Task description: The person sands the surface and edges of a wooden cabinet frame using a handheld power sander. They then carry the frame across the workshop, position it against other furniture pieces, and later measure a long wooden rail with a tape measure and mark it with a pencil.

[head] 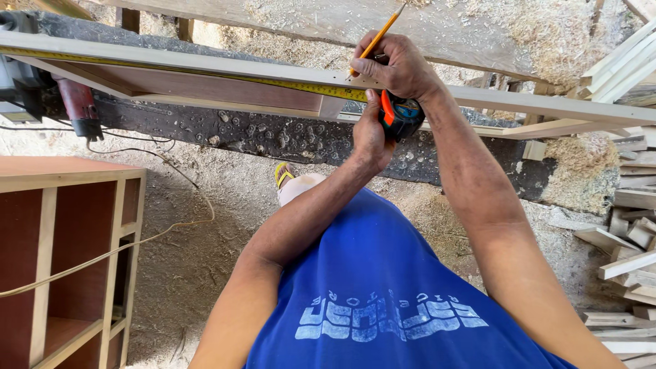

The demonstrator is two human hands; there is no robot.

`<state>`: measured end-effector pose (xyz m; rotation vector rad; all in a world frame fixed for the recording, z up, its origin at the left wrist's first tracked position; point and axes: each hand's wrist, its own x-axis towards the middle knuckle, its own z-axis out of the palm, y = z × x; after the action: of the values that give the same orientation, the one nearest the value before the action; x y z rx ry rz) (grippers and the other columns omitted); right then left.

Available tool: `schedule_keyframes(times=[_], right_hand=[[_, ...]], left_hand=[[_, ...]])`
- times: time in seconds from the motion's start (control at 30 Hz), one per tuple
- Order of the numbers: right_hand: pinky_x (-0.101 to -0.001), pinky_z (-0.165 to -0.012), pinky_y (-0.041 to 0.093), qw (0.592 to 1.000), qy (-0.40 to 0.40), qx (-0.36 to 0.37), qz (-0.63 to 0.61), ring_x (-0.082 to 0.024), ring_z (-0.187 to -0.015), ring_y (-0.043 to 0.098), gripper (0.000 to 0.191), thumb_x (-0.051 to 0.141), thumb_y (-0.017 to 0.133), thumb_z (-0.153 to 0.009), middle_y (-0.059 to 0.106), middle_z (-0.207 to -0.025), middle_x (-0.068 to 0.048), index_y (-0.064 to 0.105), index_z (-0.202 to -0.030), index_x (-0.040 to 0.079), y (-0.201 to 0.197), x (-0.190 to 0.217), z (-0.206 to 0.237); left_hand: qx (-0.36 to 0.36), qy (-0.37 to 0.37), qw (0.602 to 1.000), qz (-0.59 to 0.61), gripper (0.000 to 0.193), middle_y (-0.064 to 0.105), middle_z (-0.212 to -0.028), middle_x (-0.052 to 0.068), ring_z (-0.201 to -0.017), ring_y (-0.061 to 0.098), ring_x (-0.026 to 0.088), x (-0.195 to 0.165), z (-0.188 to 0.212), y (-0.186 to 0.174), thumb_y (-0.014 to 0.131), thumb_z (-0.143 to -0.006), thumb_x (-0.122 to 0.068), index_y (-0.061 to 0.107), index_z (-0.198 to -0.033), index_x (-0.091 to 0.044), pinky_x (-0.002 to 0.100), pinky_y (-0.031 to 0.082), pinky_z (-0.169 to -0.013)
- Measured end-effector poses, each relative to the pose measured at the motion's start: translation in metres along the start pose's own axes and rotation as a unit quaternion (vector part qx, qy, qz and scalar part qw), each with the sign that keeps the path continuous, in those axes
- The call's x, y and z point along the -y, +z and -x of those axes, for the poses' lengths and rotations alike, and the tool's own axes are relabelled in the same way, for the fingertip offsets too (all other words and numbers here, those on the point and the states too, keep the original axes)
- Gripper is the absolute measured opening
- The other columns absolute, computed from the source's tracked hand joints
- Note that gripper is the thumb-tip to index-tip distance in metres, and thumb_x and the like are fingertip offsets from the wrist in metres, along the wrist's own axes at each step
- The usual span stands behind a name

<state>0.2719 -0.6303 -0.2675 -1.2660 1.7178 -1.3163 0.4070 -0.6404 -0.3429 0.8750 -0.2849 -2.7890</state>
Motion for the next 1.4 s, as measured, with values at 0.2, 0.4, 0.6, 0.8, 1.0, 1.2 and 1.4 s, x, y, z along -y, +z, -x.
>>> schedule_keyframes(times=[0.2, 0.4, 0.6, 0.8, 1.0, 1.2, 1.4], right_hand=[[-0.0288, -0.088, 0.059, 0.999, 0.037, -0.005, 0.009, -0.014, -0.098, 0.073, 0.026, 0.03, 0.071, -0.107, 0.072, -0.1, -0.004, 0.064, -0.113, 0.006, 0.01, 0.005, -0.009], [-0.031, -0.088, 0.058, 0.998, 0.033, 0.0, 0.048, -0.013, -0.098, 0.07, 0.025, 0.031, 0.071, -0.107, 0.071, -0.099, -0.003, 0.064, -0.111, 0.007, 0.015, 0.011, -0.015], [-0.0313, -0.084, 0.057, 0.994, 0.014, -0.006, 0.106, -0.013, -0.093, 0.069, 0.024, 0.03, 0.072, -0.105, 0.071, -0.095, -0.002, 0.065, -0.108, 0.007, 0.031, 0.015, -0.026], [-0.0311, -0.085, 0.058, 0.996, 0.011, -0.032, 0.084, -0.012, -0.093, 0.07, 0.021, 0.028, 0.072, -0.105, 0.071, -0.095, -0.002, 0.065, -0.106, 0.007, 0.039, 0.019, -0.025], [-0.0312, -0.085, 0.058, 0.996, 0.029, -0.031, 0.079, -0.012, -0.092, 0.071, 0.023, 0.03, 0.071, -0.105, 0.071, -0.094, -0.001, 0.065, -0.106, 0.008, 0.04, 0.015, -0.022], [-0.0332, -0.087, 0.059, 0.996, 0.005, -0.03, 0.083, -0.013, -0.094, 0.072, 0.024, 0.033, 0.071, -0.106, 0.072, -0.095, -0.002, 0.065, -0.107, 0.009, 0.039, 0.009, -0.02], [-0.0341, -0.089, 0.061, 0.996, 0.023, -0.025, 0.08, -0.014, -0.095, 0.076, 0.024, 0.034, 0.07, -0.105, 0.073, -0.095, -0.003, 0.066, -0.107, 0.01, 0.041, 0.008, -0.02]], left_hand=[[0.008, -0.012, 1.0, -0.004, 0.061, 0.064, -0.126, 0.007, -0.11, 0.067, 0.02, 0.0, -0.003, -0.004, 0.046, -0.105, -0.055, 0.051, -0.14, -0.006, 0.039, 0.058, -0.092], [-0.007, -0.001, 0.999, -0.051, 0.066, 0.063, -0.113, 0.007, -0.097, 0.066, 0.019, 0.007, -0.007, -0.005, 0.043, -0.104, -0.059, 0.049, -0.14, -0.005, 0.038, 0.058, -0.081], [-0.015, 0.014, 0.997, -0.069, 0.056, 0.056, -0.103, 0.001, -0.088, 0.058, 0.013, 0.016, -0.014, -0.011, 0.046, -0.105, -0.058, 0.052, -0.133, -0.009, 0.033, 0.054, -0.073], [-0.008, 0.052, 0.99, -0.133, 0.053, 0.054, -0.088, 0.0, -0.07, 0.053, 0.01, 0.018, -0.015, -0.016, 0.046, -0.106, -0.06, 0.054, -0.117, -0.008, 0.03, 0.044, -0.052], [-0.035, 0.067, 0.983, -0.17, 0.054, 0.055, -0.083, 0.0, -0.064, 0.052, 0.009, 0.018, -0.013, -0.012, 0.044, -0.106, -0.06, 0.055, -0.107, -0.007, 0.028, 0.044, -0.047], [-0.047, 0.072, 0.978, -0.188, 0.057, 0.058, -0.085, 0.002, -0.067, 0.055, 0.009, 0.018, -0.01, -0.01, 0.042, -0.105, -0.059, 0.055, -0.107, -0.004, 0.029, 0.046, -0.049], [-0.057, 0.116, 0.963, -0.237, 0.062, 0.063, -0.092, 0.006, -0.077, 0.059, 0.011, 0.021, -0.011, -0.011, 0.04, -0.105, -0.061, 0.059, -0.108, -0.002, 0.031, 0.05, -0.063]])
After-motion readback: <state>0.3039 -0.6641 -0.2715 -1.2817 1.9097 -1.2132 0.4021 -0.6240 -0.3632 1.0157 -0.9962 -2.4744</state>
